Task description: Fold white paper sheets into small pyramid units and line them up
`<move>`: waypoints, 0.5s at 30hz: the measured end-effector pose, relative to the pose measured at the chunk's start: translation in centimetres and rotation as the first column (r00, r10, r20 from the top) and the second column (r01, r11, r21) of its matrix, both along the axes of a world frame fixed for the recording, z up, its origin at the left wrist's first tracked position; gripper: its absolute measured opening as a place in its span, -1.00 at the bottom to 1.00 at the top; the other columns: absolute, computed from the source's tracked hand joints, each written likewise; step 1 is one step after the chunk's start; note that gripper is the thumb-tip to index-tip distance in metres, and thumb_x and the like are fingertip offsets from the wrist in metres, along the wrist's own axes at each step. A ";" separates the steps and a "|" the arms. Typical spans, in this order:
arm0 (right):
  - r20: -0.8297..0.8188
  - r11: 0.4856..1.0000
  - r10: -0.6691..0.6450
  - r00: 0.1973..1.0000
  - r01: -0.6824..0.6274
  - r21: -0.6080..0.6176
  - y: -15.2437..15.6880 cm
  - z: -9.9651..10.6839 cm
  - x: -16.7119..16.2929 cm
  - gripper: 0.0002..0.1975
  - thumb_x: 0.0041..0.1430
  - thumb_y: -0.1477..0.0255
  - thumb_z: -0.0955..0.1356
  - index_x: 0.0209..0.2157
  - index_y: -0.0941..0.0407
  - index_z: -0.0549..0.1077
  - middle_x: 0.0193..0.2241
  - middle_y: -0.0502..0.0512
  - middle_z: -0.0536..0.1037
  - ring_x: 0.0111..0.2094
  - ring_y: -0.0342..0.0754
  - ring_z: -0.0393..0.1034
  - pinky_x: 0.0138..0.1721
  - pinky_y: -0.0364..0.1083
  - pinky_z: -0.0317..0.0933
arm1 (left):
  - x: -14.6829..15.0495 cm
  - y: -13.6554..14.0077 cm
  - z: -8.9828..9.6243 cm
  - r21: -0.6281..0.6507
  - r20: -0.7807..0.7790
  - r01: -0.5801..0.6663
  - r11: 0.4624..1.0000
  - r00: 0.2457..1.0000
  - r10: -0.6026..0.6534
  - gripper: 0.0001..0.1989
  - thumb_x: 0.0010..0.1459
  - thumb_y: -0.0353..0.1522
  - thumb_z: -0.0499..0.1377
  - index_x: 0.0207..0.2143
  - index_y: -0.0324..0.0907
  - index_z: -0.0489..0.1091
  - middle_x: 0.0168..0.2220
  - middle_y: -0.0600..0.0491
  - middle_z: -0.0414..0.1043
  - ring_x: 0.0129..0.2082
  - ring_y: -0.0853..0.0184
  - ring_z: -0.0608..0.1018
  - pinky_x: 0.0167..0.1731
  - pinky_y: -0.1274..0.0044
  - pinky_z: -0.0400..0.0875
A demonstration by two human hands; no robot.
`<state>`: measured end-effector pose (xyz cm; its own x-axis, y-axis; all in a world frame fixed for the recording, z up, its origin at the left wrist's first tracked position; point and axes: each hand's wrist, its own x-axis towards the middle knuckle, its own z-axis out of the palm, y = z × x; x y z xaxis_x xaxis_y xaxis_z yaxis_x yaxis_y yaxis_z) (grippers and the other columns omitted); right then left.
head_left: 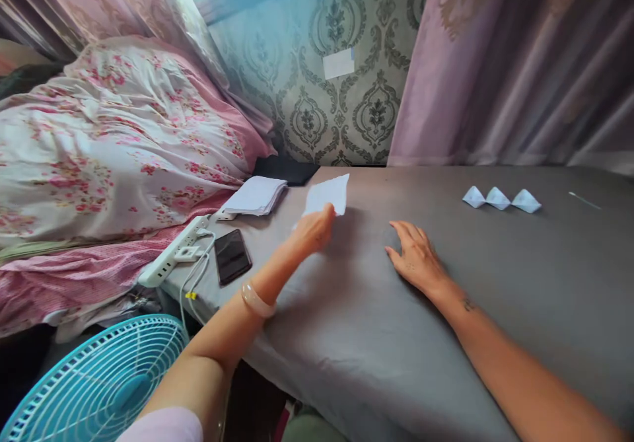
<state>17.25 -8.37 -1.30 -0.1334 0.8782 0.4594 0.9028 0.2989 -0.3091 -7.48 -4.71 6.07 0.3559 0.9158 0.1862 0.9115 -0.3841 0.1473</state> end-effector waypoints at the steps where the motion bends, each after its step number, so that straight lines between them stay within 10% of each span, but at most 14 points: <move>1: 0.029 1.000 0.004 1.000 -0.004 -0.007 -0.3 0.4 0.4 -0.44 0.14 0.40 0.28 0.20 0.13 0.23 0.13 0.27 0.35 0.13 0.22 0.21 0.09 0.17 0.18 | 2.1 -1.2 -0.6 -0.053 -0.053 0.082 0.995 0.995 -0.084 -0.79 0.27 -0.43 -0.11 -0.08 -0.16 0.20 -0.36 -0.09 0.48 -0.35 0.19 0.55 -0.31 0.45 0.30; 8: 0.148 0.960 0.212 0.966 -0.178 -0.214 -1.2 2.2 3.4 -0.53 0.11 0.52 0.25 0.09 0.10 0.37 0.14 0.24 0.35 0.17 0.14 0.17 0.13 0.13 0.12 | 10.7 -6.8 -2.9 -0.151 -0.060 0.449 0.880 0.885 -0.462 -0.79 0.24 -0.46 -0.09 -0.10 -0.21 0.22 -0.34 -0.18 0.51 -0.37 0.18 0.58 -0.38 0.44 0.38; 15: 0.098 0.909 0.330 0.939 -0.288 -0.302 -0.7 2.1 4.9 -0.57 -0.05 0.62 0.29 -0.12 0.05 0.52 0.02 0.12 0.47 0.04 0.06 0.33 0.08 0.01 0.20 | 8.4 -2.5 -1.1 -0.222 0.546 0.376 0.900 0.812 -0.204 -0.61 0.34 -0.15 -0.17 -0.22 -0.20 0.33 -0.31 -0.09 0.55 -0.31 0.27 0.57 -0.23 0.45 0.41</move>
